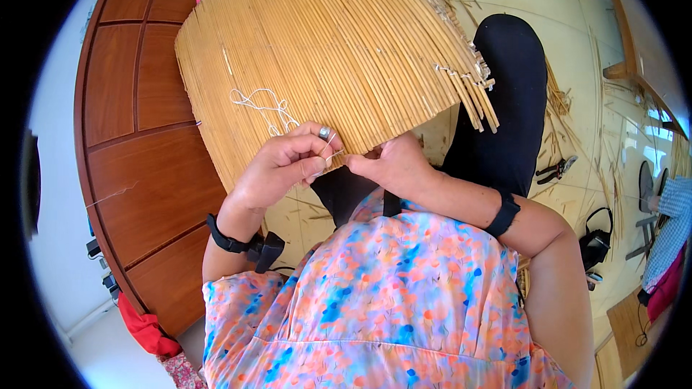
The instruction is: The person weaves a large bamboo mat by threading white string through the bamboo slats, turning the mat over to work on the other side, and pulling the string through by hand.
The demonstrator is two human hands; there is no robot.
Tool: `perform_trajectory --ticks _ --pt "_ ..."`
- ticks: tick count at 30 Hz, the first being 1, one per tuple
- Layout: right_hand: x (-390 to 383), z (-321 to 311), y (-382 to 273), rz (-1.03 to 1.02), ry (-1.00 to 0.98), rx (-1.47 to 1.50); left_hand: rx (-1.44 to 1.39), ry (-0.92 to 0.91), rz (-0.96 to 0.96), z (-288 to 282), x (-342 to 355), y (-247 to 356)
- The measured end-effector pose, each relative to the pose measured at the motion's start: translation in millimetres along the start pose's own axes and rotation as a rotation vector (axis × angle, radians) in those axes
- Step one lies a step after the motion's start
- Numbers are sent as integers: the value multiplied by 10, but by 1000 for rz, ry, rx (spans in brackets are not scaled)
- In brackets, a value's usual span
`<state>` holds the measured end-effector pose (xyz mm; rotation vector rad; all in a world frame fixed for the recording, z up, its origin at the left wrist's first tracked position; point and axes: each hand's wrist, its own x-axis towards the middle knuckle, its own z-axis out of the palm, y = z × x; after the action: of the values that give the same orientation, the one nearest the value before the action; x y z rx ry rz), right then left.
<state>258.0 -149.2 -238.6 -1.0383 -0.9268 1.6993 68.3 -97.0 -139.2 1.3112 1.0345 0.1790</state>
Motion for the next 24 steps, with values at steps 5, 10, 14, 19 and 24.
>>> perform_trajectory --ticks 5,10,14,19,24 --pt "-1 10 -103 68 -87 88 -221 8 -18 44 52 -73" --pt "-16 35 -69 120 -37 72 -222 44 25 118 65 -107" --pt "-9 9 -46 137 -46 48 -212 12 -4 93 87 -112" --pt "-24 -25 -173 319 -67 -65 233 227 197 -52 -77 112" --pt "-79 -113 -178 295 -72 -39 592 919 351 -489 -434 502"
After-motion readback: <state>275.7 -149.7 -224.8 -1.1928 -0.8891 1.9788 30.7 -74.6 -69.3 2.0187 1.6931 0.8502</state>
